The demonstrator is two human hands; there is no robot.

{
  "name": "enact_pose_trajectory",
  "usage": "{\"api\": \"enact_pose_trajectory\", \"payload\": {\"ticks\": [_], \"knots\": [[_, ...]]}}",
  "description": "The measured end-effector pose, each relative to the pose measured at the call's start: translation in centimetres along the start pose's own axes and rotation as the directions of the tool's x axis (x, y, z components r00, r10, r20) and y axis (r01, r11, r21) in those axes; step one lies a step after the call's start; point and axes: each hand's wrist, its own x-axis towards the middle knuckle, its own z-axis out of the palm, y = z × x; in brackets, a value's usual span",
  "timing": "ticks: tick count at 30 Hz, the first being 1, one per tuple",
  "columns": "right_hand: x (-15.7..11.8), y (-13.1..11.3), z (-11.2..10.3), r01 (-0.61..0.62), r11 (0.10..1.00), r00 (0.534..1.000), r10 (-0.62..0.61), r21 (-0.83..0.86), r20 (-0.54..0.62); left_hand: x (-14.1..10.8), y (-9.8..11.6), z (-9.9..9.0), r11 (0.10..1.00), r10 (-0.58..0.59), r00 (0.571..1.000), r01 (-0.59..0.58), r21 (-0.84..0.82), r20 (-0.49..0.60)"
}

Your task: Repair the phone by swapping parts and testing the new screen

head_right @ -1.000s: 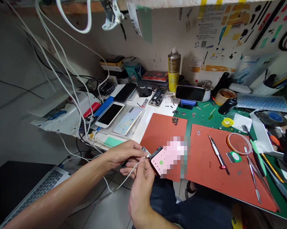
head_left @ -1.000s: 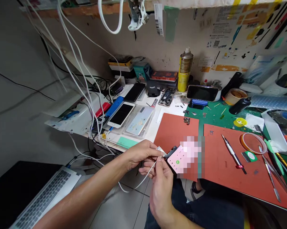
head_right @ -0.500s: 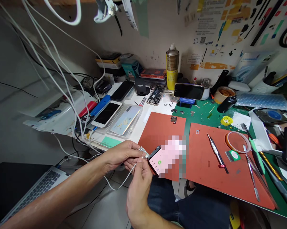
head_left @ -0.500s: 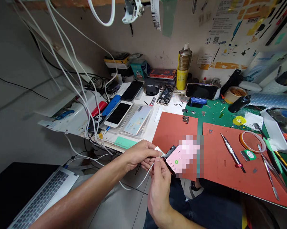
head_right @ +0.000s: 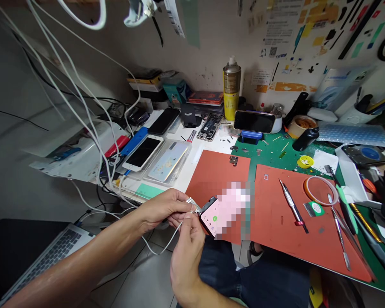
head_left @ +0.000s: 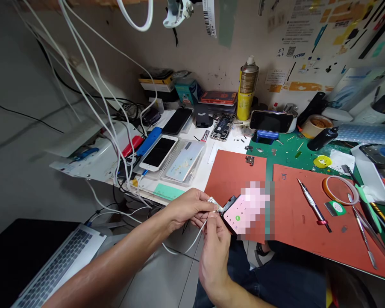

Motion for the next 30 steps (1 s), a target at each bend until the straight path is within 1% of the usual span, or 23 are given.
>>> {"api": "enact_pose_trajectory", "payload": {"ticks": [2, 8, 14, 17, 18, 20, 23, 26, 28, 30], "knots": [[-0.1, 0.0, 0.0, 0.001, 1.0, 1.0, -0.001, -0.001, 0.001, 0.0, 0.0, 0.0, 1.0, -0.004, 1.0, 0.004, 0.0, -0.001], [-0.7, 0.5, 0.2, -0.049, 0.998, 0.999, 0.049, -0.029, 0.013, 0.2, 0.0, -0.2, 0.999, -0.041, 0.998, 0.042, 0.022, -0.04], [-0.7, 0.4, 0.4, -0.068, 0.997, 0.997, 0.067, 0.024, 0.025, -0.1, 0.3, -0.3, 0.998, -0.062, 0.998, 0.063, 0.025, -0.023], [-1.2, 0.2, 0.0, -0.077, 0.997, 0.996, 0.078, -0.019, 0.05, -0.2, 0.3, -0.5, 0.997, -0.071, 0.996, 0.072, 0.034, -0.05], [-1.6, 0.3, -0.3, -0.079, 0.995, 0.995, 0.082, -0.062, 0.059, -0.2, 0.3, -0.6, 0.997, -0.071, 0.995, 0.073, 0.037, -0.063], [-2.6, 0.6, -1.2, -0.084, 0.977, 0.992, 0.101, -0.198, 0.079, -0.2, 0.3, -0.7, 0.997, -0.055, 0.995, 0.059, 0.054, -0.081], [-4.3, 2.0, -3.4, -0.043, 0.888, 0.986, 0.111, -0.459, 0.122, -0.5, 0.2, -0.6, 0.996, 0.0, 0.997, 0.007, 0.091, -0.08], [-4.8, 4.6, -5.9, 0.015, 0.768, 0.983, 0.108, -0.641, 0.152, -1.3, -0.2, -0.3, 0.998, 0.044, 0.991, -0.038, 0.055, -0.122], [-4.2, 6.8, -7.4, -0.019, 0.723, 0.979, 0.154, -0.691, 0.134, -2.1, -0.6, -0.1, 0.997, 0.077, 0.983, -0.074, 0.029, -0.169], [-2.9, 9.0, -8.6, -0.073, 0.704, 0.971, 0.212, -0.706, 0.111, -3.0, -1.3, -0.1, 0.992, 0.128, 0.97, -0.125, 0.025, -0.209]]}}
